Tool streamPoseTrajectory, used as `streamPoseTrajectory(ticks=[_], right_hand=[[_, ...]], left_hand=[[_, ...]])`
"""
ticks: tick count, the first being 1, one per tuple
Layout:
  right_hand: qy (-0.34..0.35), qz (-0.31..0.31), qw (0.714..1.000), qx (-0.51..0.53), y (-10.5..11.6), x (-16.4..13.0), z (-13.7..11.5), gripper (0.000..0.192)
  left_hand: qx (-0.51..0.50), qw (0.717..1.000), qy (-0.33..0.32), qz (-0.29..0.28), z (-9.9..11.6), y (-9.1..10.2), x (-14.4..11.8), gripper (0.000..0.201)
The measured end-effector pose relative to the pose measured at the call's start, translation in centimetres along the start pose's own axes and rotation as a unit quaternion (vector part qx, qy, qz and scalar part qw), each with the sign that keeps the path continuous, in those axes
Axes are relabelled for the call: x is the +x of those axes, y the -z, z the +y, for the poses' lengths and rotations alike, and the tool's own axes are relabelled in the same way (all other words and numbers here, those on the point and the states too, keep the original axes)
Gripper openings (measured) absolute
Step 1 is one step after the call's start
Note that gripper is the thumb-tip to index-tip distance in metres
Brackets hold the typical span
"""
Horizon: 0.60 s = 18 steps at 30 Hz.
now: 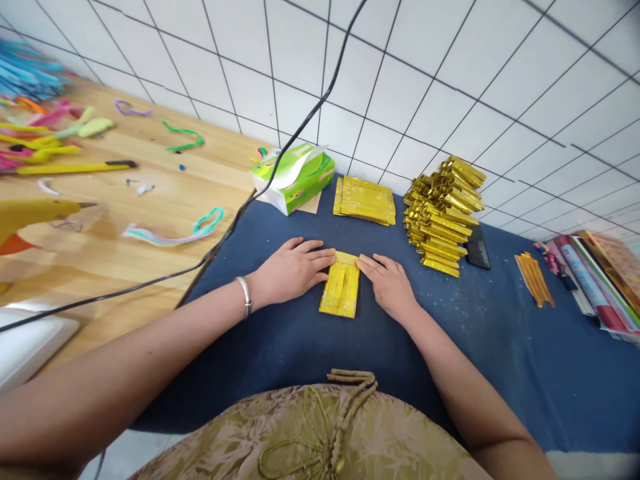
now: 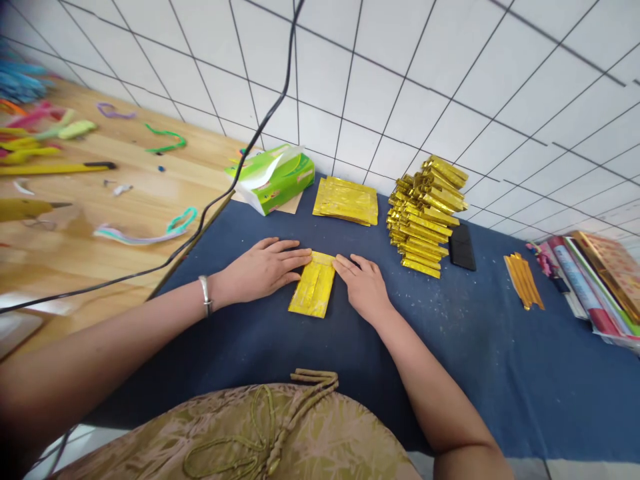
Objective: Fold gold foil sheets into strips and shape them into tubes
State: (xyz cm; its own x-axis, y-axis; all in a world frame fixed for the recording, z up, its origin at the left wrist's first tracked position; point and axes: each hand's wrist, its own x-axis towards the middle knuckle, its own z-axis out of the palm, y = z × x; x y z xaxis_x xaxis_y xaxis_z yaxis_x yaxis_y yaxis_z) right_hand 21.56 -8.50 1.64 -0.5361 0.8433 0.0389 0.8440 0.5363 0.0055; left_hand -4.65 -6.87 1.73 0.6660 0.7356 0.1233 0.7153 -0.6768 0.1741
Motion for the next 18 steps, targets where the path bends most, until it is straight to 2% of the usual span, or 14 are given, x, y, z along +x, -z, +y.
streamPoseTrajectory(ticks=[8,14,18], right_hand=[[0.012,0.033,0.999,0.027,0.3,-0.8,0.0,0.044],[0.077,0.043,0.996,-0.002,0.9,-1.1,-0.7,0.044],[0.125,0.072,0.989,-0.020,0.9,-1.1,-0.9,0.046]], left_hand=[[0.003,1.000,0.012,0.016,0.1,-0.4,0.1,0.043],[-0.004,1.000,0.014,0.023,-0.2,-0.5,0.4,0.042],[-0.009,1.000,0.014,0.025,-0.4,-0.7,0.4,0.042]])
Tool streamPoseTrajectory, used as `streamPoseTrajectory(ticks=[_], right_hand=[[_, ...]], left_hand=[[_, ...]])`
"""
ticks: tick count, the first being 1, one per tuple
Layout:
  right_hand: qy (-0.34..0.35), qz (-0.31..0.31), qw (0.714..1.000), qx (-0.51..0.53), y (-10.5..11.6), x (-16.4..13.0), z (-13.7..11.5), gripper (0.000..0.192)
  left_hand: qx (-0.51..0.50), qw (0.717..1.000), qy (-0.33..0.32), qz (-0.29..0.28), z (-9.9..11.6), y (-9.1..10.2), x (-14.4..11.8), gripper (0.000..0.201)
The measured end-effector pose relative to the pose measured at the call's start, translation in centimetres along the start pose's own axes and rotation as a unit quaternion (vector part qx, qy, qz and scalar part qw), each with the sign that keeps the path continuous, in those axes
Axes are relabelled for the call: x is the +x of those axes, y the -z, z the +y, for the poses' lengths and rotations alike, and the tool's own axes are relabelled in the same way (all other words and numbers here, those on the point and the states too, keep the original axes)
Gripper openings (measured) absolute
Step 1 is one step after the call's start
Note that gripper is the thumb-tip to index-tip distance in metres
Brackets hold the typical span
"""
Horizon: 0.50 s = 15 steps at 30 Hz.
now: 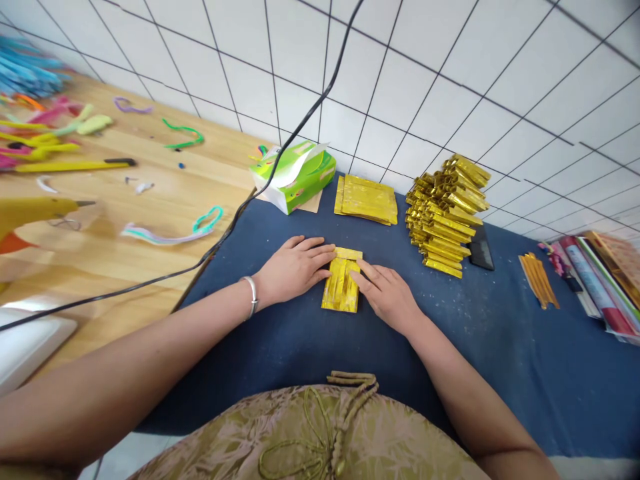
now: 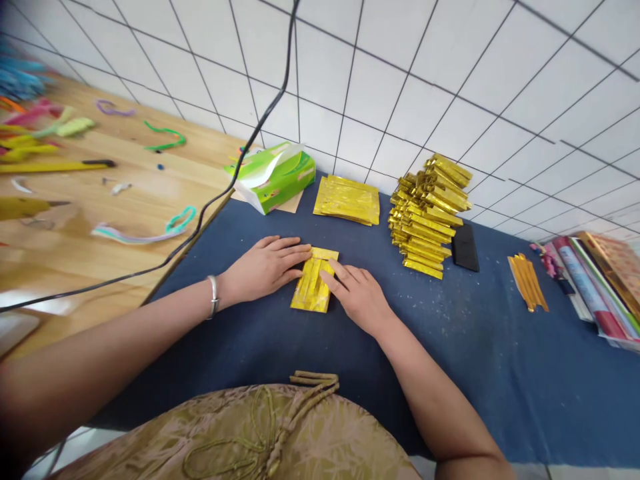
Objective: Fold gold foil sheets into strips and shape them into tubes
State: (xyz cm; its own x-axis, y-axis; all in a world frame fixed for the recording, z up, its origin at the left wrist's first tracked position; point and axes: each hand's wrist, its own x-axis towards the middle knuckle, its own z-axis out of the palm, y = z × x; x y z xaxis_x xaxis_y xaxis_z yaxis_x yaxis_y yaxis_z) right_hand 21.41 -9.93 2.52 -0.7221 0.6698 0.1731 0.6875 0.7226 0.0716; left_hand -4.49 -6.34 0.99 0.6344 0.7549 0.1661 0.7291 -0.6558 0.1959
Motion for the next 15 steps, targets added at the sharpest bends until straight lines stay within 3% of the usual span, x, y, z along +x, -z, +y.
streamPoseTrajectory(ticks=[7,15], right_hand=[[0.082,0.029,0.996,0.029,0.2,-0.1,-0.8,0.035],[0.046,0.040,0.993,0.098,-0.6,-0.1,-1.6,0.024]], left_hand=[[-0.001,1.000,-0.007,-0.005,-0.1,0.2,-0.2,0.043],[-0.016,1.000,-0.020,-0.014,-0.3,0.3,-0.5,0.045]])
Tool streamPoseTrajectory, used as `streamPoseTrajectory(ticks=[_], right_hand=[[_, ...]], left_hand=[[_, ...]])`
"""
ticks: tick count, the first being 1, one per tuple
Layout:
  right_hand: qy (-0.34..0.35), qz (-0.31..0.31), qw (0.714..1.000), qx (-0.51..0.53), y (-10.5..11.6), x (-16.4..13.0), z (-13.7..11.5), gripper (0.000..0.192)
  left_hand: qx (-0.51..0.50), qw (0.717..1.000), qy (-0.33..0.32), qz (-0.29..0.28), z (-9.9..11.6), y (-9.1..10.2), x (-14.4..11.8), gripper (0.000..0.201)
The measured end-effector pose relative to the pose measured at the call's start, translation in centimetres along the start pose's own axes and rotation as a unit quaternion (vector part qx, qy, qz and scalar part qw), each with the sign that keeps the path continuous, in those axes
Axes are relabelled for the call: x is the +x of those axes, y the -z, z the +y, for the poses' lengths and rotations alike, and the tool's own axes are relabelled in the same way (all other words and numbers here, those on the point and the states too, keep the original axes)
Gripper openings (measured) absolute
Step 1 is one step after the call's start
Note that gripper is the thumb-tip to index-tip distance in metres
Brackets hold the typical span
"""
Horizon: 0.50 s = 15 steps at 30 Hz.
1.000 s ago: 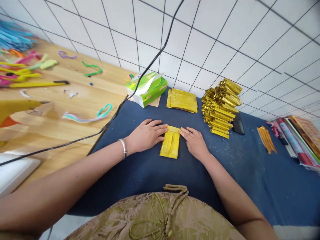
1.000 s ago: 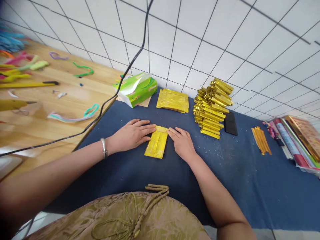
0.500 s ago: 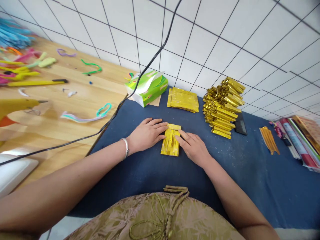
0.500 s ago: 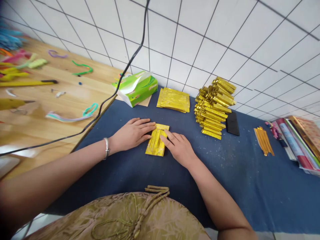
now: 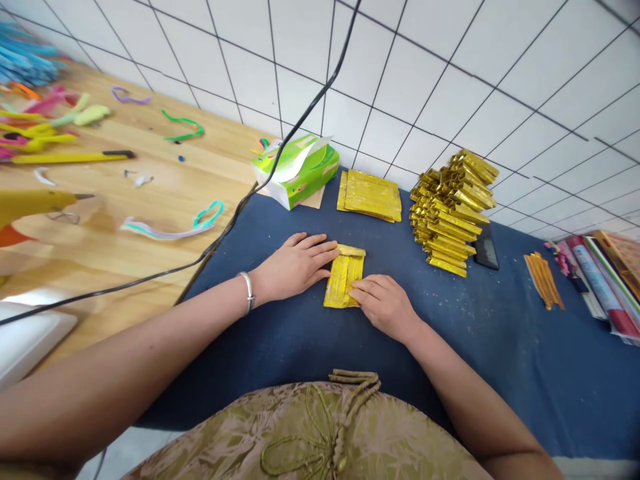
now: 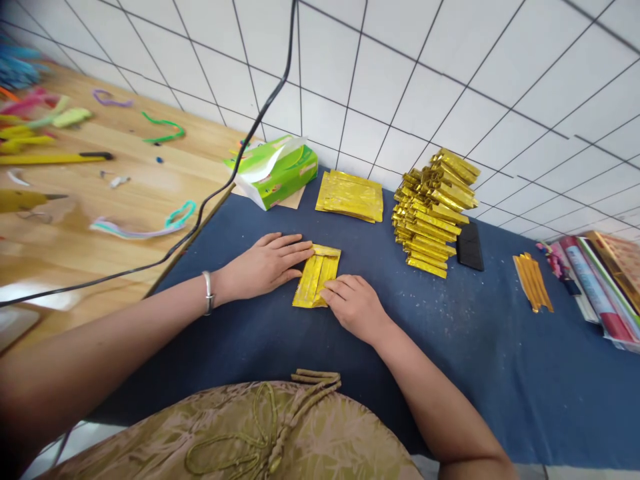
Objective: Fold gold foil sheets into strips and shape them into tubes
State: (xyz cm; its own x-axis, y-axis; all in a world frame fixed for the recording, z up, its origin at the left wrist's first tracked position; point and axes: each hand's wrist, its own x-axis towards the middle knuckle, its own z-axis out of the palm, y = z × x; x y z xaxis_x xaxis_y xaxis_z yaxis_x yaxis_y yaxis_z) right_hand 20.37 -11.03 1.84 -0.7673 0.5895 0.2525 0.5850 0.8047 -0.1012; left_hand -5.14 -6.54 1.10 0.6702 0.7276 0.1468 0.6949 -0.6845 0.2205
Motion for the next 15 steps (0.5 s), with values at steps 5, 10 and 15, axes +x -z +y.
streamPoseTrajectory(ticks=[5,10,15], right_hand=[[-0.024,0.011,0.999,0.033,-0.3,-0.3,-0.1,0.027],[-0.038,0.029,0.997,0.054,-0.5,-0.4,-0.2,0.028],[-0.051,0.053,0.994,0.079,-0.8,-0.5,-0.2,0.026]], left_hand=[[-0.045,0.996,-0.071,-0.010,0.0,1.3,-0.7,0.043],[-0.100,0.984,-0.144,-0.044,0.4,2.5,-1.0,0.033],[-0.093,0.979,-0.182,-0.025,1.2,2.4,-0.9,0.027]])
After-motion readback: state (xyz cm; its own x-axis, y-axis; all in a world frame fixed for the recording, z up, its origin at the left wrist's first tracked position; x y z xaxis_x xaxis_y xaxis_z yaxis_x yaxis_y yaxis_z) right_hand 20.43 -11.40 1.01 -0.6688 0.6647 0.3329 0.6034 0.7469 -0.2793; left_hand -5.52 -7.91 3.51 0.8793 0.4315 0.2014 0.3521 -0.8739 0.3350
